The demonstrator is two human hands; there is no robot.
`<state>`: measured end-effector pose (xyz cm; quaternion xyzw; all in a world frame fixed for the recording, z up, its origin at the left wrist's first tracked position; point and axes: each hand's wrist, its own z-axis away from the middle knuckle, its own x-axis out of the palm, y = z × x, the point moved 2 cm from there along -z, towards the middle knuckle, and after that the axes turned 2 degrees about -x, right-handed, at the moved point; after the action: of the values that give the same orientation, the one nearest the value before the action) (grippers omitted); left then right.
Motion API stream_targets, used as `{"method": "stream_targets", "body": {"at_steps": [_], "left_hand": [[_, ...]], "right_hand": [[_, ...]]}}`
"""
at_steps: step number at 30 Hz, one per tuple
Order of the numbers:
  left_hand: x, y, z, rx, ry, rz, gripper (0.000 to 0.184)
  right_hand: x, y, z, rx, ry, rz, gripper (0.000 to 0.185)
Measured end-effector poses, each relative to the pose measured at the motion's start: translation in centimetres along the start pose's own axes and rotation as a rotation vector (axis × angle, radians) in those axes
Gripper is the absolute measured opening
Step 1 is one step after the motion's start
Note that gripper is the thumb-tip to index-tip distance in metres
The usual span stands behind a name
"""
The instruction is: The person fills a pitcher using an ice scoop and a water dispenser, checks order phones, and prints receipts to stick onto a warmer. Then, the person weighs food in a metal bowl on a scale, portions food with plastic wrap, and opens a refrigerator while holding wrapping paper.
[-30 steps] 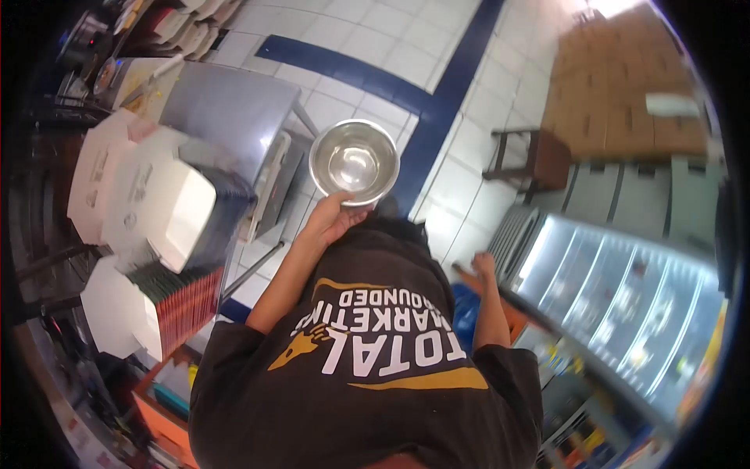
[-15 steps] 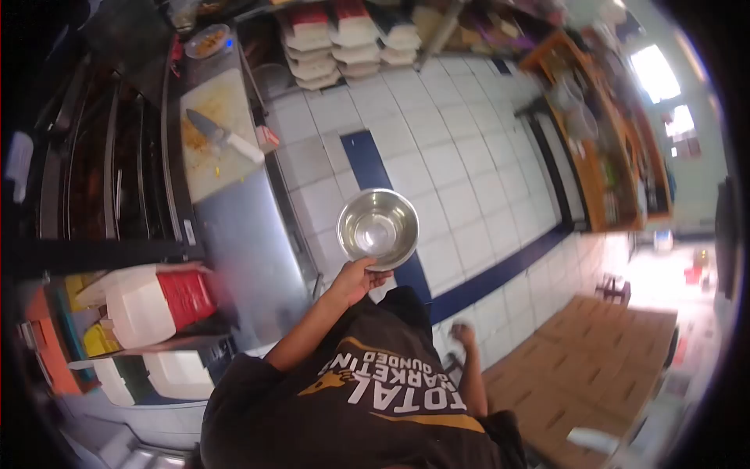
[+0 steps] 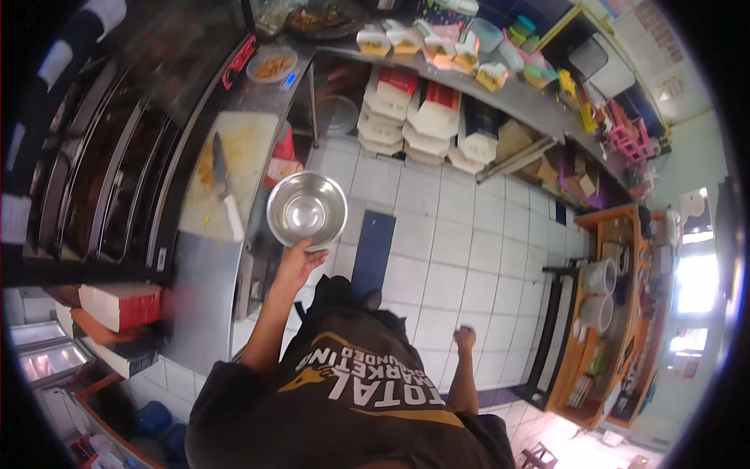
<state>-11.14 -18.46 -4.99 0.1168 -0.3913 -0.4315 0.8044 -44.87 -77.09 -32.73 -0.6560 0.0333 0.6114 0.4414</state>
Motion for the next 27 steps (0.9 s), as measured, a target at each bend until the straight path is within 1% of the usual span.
{"method": "stream_targets", "body": {"at_steps": [2,3,4,5,6,7,8,9,10,11,12,14,15,16,17,18,19,21,23,24,26,27], "left_hand": [[2.2,1.5,-2.1,0.037,-0.048,0.005,0.031],[3.8,2.4,-3.1,0.043,-0.032,-0.027,0.031],[5.3,3.4,-4.2,0.060,-0.020,-0.010,0.031],[6.8,4.4,-5.4,0.079,0.000,-0.104,0.032],[7.7,5.1,-6.7,0.090,0.028,-0.201,0.032],[7.9,5.4,-9.1,0.112,0.012,-0.174,0.036],[8.5,6.1,-10.4,0.109,0.034,-0.168,0.036],[9.6,7.9,-12.1,0.069,-0.011,-0.259,0.038],[10.5,9.7,-13.7,0.022,-0.055,-0.349,0.040],[11.2,11.3,-15.2,-0.012,-0.076,-0.437,0.043],[12.0,12.8,-16.5,-0.009,-0.067,-0.421,0.043],[13.8,16.5,-19.2,0.030,-0.145,-0.659,0.049],[14.4,18.9,-20.6,-0.018,-0.178,-0.731,0.060],[14.1,21.2,-22.6,0.092,-0.116,-0.643,0.061],[13.9,23.5,-24.5,0.206,-0.062,-0.562,0.063],[11.9,25.3,-28.1,0.170,0.159,-0.437,0.061],[11.6,28.4,-29.2,0.323,0.254,-0.317,0.058],[9.2,32.8,-34.7,0.714,0.653,-0.266,0.053],[8.2,36.8,-36.8,0.590,0.763,-0.343,0.055],[7.6,37.9,-37.9,0.584,0.781,-0.333,0.055],[6.5,38.8,-39.8,0.388,0.705,-0.196,0.043],[6.2,38.6,-39.9,0.376,0.727,-0.184,0.043]], "right_hand": [[-1.4,-18.4,-10.4,0.188,-0.158,-0.427,0.020],[-0.2,-25.2,-15.2,0.081,-0.247,-0.335,0.023],[-1.4,-36.2,-17.1,-0.028,-0.405,-0.418,0.029],[0.0,-43.5,-19.0,-0.111,-0.557,-0.522,0.035],[0.4,-51.0,-19.8,-0.192,-0.737,-0.606,0.047],[0.1,-57.6,-19.9,-0.217,-0.861,-0.645,0.050],[0.1,-62.7,-20.2,-0.243,-0.979,-0.682,0.053],[1.1,-66.7,-21.4,-0.256,-0.990,-0.683,0.053],[2.1,-69.8,-22.6,-0.246,-0.995,-0.638,0.052],[2.7,-71.5,-23.4,-0.223,-1.005,-0.583,0.052],[3.7,-72.6,-24.9,-0.229,-1.019,-0.569,0.052],[7.1,-74.0,-28.6,-0.167,-1.021,-0.615,0.047],[8.7,-74.4,-30.2,-0.212,-0.932,-0.695,0.042],[9.0,-75.9,-31.5,-0.216,-0.953,-0.685,0.042],[8.7,-77.4,-32.8,-0.154,-0.944,-0.687,0.041],[8.5,-79.1,-33.9,-0.094,-0.931,-0.687,0.040],[8.9,-80.4,-35.0,-0.074,-0.874,-0.712,0.040],[9.4,-83.3,-37.7,-0.098,-0.896,-0.649,0.042],[10.8,-86.1,-40.5,-0.098,-0.899,-0.575,0.046],[11.7,-87.2,-41.9,-0.100,-0.916,-0.562,0.046],[14.3,-89.0,-45.0,-0.202,-0.981,-0.502,0.047],[16.0,-89.8,-46.6,-0.200,-1.023,-0.507,0.046]]}}
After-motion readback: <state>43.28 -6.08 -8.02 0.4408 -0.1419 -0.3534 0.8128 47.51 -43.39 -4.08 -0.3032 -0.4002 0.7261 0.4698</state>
